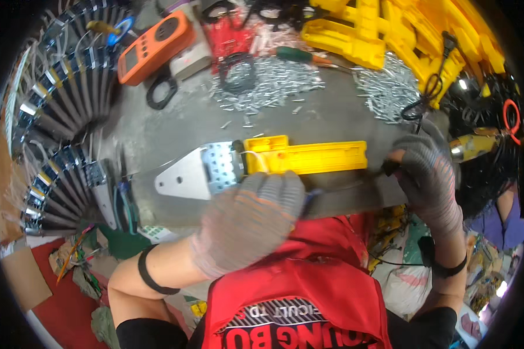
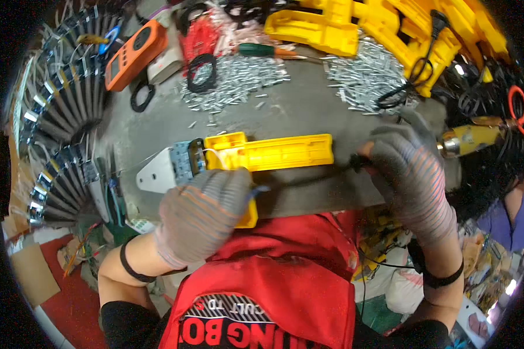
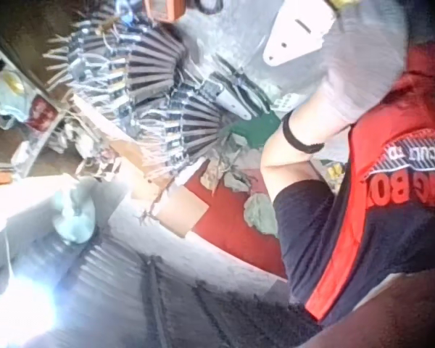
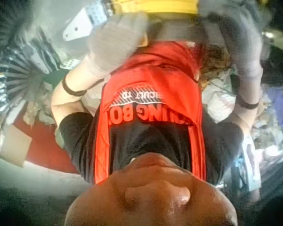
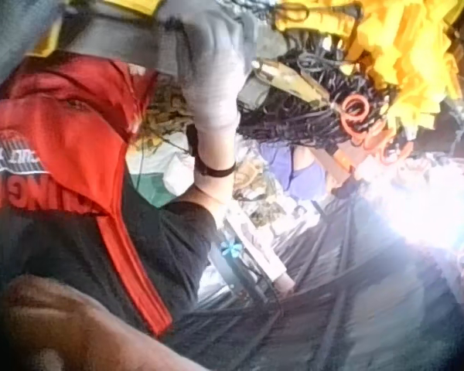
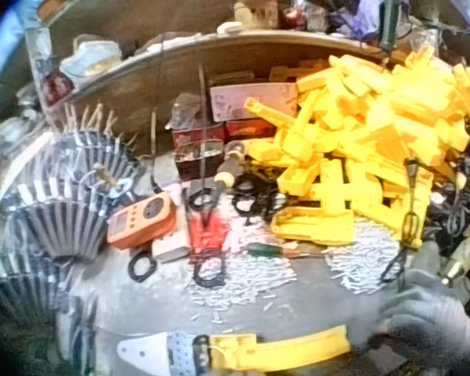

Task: Assembling electronic components and wiring into a yellow handheld device casing using a soldering iron and electric screwdriver.

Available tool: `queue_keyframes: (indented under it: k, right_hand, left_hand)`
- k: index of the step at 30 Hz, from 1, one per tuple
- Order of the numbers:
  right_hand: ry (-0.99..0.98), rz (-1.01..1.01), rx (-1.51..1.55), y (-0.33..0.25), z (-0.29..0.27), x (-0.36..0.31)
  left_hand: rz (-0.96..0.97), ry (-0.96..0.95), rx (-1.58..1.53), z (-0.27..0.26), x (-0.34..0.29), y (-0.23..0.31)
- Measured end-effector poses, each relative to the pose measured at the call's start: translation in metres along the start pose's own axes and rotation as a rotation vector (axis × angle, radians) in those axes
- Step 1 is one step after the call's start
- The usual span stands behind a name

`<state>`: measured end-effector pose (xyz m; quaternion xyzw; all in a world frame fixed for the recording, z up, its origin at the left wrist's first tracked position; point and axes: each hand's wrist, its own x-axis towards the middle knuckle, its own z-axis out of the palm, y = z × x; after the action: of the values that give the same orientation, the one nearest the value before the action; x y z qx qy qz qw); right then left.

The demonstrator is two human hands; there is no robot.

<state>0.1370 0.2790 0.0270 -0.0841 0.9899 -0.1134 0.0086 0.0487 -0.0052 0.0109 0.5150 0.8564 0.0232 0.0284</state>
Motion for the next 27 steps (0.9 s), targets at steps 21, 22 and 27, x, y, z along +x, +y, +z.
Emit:
queue_keyframes:
  k: [21, 22, 27]
  right_hand:
    - [0.049, -0.166, -0.130, 0.002, 0.026, 0.015]
    - [-0.078, -0.132, -0.097, -0.003, 0.009, 0.024]
    - [0.257, -0.132, -0.248, 0.020, -0.042, 0.103]
  left_hand:
    - [0.066, 0.076, 0.297, 0.000, 0.018, 0.014]
    - [0.080, 0.033, 0.307, -0.001, 0.017, 0.014]
    - [0.025, -0.056, 0.249, -0.006, 0.008, 0.013]
